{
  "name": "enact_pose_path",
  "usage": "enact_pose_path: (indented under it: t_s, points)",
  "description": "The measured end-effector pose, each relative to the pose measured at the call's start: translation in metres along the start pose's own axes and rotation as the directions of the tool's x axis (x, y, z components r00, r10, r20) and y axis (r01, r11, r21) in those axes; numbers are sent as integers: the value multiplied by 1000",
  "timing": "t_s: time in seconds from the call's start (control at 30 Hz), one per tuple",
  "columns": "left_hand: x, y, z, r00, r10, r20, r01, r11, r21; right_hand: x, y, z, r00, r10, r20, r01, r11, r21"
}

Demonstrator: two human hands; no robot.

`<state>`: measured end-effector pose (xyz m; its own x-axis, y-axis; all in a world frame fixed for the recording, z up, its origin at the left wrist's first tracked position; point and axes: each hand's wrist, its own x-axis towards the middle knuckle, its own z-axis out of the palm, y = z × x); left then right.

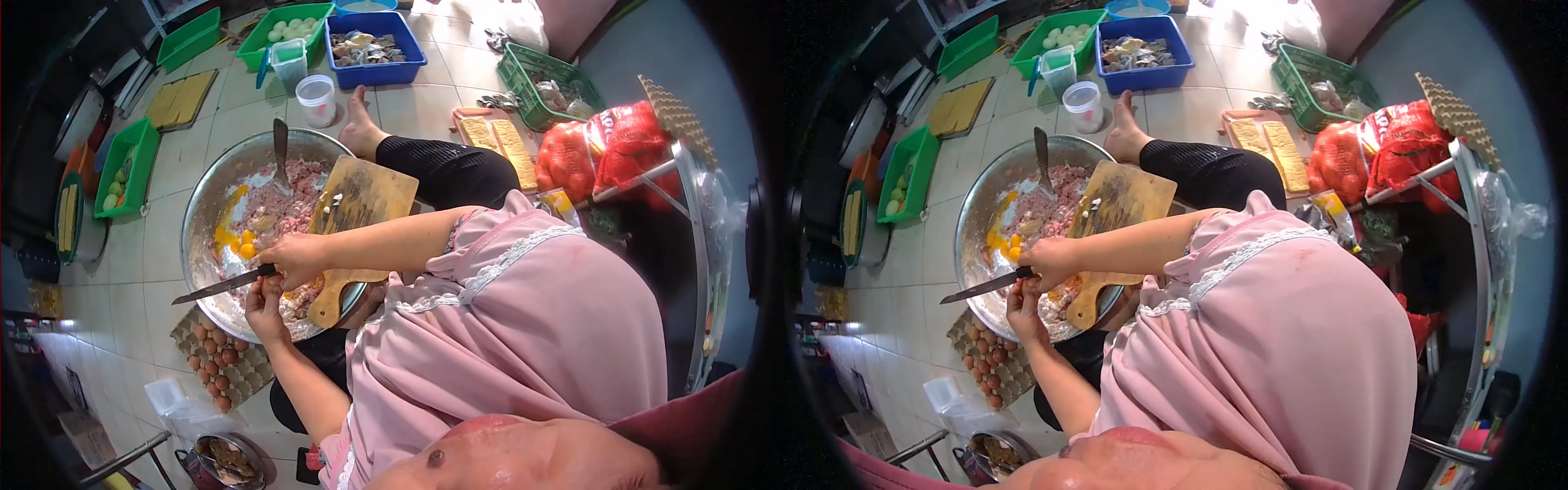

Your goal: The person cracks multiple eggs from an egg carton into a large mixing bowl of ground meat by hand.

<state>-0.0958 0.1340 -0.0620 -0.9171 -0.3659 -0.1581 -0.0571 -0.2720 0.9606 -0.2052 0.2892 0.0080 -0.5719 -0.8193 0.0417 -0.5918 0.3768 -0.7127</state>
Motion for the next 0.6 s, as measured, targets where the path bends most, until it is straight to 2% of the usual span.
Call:
enact_pose_path:
  t_s: [0.07,0.17,0.27,0.37,0.43,0.5,0.57,0.6]
  points:
    - [-3,3,5,999,41,7,-41,999,18,-2,-3,-8,999,41,32,-42,999,14]
    - [-1,0,-2,995,96,28,-98,991,91,-1,1,-9,1000,2,26,-2,1000,30]
    - [-1,1,-2,986,158,46,-164,966,201,-1,12,0,997,-46,-56,53,990,128]
    - [7,-8,-14,949,265,172,-308,895,323,-3,19,3,999,26,-35,-15,961,277]
    - [8,-3,-11,921,322,220,-382,860,338,2,32,11,995,-36,-88,59,958,281]
    - [5,0,-4,885,432,170,-465,815,346,5,26,4,998,-9,-56,19,981,195]
    - [3,6,-7,886,409,220,-464,786,408,3,16,1,991,36,-129,-20,992,125]
    - [2,7,-8,892,404,201,-451,793,410,2,14,-2,993,44,-105,-29,990,136]
